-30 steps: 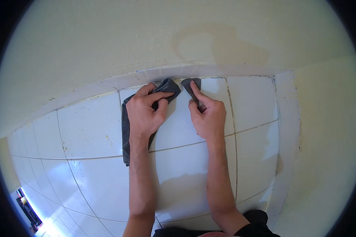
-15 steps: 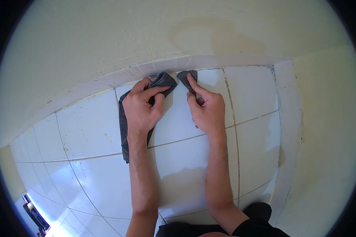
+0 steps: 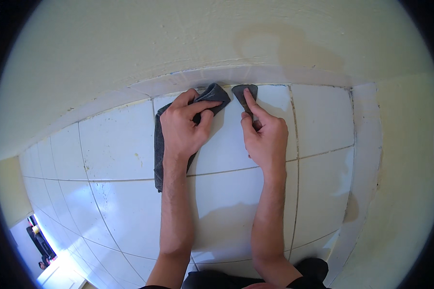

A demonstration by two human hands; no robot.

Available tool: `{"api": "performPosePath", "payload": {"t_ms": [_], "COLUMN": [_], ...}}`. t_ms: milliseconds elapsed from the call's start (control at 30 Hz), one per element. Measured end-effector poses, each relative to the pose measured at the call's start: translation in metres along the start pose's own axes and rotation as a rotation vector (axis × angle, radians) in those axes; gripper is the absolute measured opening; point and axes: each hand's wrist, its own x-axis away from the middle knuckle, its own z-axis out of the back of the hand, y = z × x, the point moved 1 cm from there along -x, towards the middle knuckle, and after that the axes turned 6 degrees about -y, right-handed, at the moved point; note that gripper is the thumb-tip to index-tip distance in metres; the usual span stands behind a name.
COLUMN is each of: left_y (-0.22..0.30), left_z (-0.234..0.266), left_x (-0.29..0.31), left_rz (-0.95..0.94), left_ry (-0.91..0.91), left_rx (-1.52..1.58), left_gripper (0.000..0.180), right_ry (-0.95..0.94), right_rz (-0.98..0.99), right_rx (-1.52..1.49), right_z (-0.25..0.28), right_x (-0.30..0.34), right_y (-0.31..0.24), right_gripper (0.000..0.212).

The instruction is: The person scrapes grout or debris from tile joints using a small scraper and wipes the tiles with a cloth.

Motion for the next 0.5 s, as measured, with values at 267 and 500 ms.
{"api": "performPosePath", "payload": {"t_ms": [267,500], "left_y": [0.0005,0.0080], "left_z": [-0.0013,0.0029], "left_x": [-0.0007,-0.0017], "left_rz": [0.004,0.028], "left_ry": [-0.007,-0.068], "left_rx": [0.007,0.007], "left_gripper": [0.027,0.030], "right_ry": [0.011,0.010], "right_rz": [0.016,0.012], "right_rx": [-0.004,0.008], "right_z": [0.0005,0.0004], "right_x": [-0.0002,-0.0006], "right_y": [-0.0001,0.0012], "right_gripper": [0.047,0.047]}}
